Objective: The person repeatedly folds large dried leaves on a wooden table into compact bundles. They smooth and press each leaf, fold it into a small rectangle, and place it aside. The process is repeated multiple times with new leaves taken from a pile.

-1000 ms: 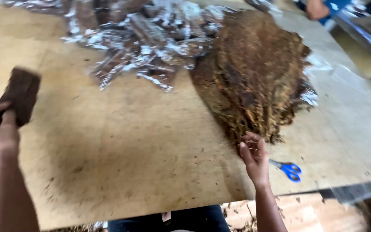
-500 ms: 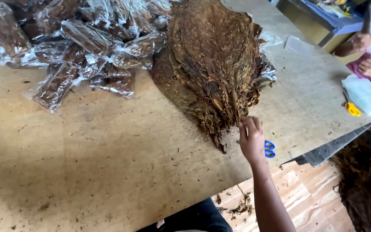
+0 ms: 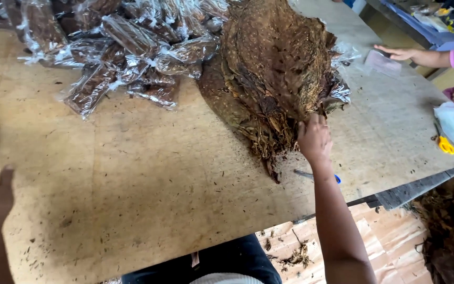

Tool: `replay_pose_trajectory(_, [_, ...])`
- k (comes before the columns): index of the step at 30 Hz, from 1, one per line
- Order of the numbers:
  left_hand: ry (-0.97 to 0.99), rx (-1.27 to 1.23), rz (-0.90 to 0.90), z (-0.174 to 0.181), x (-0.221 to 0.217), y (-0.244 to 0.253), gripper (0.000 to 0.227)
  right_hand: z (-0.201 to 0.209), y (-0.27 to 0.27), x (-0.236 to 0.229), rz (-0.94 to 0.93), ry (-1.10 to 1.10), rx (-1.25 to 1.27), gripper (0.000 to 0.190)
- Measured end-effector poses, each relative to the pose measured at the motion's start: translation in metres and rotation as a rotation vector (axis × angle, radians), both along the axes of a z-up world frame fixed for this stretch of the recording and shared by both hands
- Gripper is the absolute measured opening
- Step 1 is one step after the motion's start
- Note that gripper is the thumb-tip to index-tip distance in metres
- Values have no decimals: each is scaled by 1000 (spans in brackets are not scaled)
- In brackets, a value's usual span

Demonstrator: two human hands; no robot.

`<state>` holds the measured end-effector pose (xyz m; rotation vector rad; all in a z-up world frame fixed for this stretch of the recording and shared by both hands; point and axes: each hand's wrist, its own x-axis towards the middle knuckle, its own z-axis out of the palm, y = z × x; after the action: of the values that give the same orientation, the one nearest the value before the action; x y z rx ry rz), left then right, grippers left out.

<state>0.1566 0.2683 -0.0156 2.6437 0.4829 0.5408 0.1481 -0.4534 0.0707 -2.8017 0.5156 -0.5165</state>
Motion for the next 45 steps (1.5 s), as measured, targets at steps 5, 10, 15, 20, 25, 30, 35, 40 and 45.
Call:
replay_pose_trajectory(5, [-64,65,-197,60,-36,-125,61,61,67,-41,168,-7,478,9])
replay_pose_trajectory(10, [90,-875,-603,119,-102,-266,51,52,140,-78,402,-164,969,13])
replay_pose_trajectory(15, [401,-1518,-646,97,-125,-344,63,34,206,-118,747,-12,838,12])
replay_pose_trajectory(20, [268,-1710,-563,65,-123,-350,41,29,193,-107,950,-102,503,21])
replay_pose_trajectory(25, [261,-1623,-655,79,-146,-314,45,26,192,-65,1001,-69,-347,91])
replay_pose_trajectory(30, [119,-2092,-452,82,-165,-287,49,33,241,-33,1062,66,-261,50])
replay_pose_trajectory(35, [86,-2285,-375,51,-183,-304,40,31,312,-1,1152,-64,501,53])
replay_pose_trajectory(40, [407,-2280,-672,58,-185,-338,48,58,394,2,1437,43,1712,26])
replay_pose_trajectory(45, [-102,-2175,-814,98,-158,-293,86,192,373,-29,769,82,1152,28])
